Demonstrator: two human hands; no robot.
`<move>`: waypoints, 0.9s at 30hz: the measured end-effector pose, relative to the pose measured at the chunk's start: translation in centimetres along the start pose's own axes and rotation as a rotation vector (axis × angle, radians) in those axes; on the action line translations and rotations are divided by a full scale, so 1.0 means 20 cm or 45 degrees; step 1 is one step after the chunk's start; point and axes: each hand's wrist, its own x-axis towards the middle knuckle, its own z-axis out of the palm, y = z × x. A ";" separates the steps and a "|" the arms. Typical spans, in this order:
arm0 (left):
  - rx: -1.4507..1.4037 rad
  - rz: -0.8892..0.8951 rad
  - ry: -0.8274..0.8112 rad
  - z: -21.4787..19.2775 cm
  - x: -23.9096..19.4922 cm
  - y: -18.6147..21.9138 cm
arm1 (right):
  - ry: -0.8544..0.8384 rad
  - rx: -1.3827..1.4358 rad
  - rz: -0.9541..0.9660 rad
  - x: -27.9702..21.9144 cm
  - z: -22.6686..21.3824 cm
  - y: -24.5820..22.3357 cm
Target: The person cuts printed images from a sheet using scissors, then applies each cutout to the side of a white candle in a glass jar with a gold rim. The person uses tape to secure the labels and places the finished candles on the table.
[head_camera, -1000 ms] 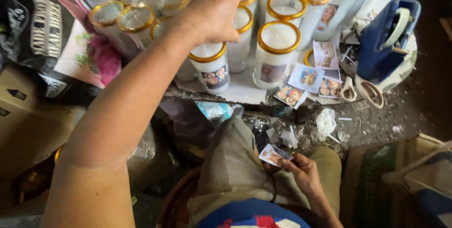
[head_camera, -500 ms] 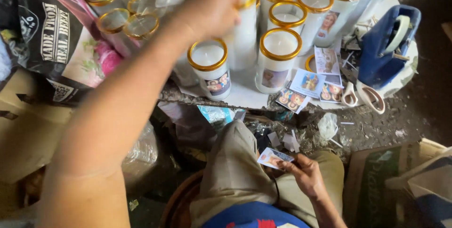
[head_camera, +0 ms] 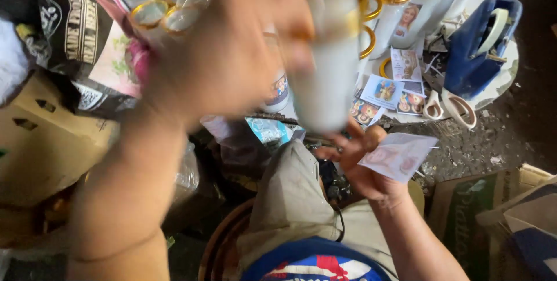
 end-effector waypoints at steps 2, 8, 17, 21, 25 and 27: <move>-0.081 0.098 0.061 0.10 -0.20 0.05 | 0.014 0.058 0.049 -0.05 0.02 0.07; -0.281 0.318 0.210 0.49 -0.70 -0.09 | 0.466 0.022 0.001 -0.19 -0.06 0.25; -0.877 -0.074 0.879 0.96 -0.97 -0.68 | 0.268 -0.144 0.302 0.05 -0.11 0.35; -0.842 -0.240 0.906 0.99 -1.06 -0.93 | 0.186 -0.164 0.208 0.23 -0.06 0.39; -0.860 -0.212 0.793 0.90 -0.89 -0.86 | 0.376 -0.270 0.118 0.27 -0.16 0.45; -0.906 -0.130 0.795 0.85 -0.73 -0.71 | 0.385 -0.315 0.089 0.30 -0.15 0.43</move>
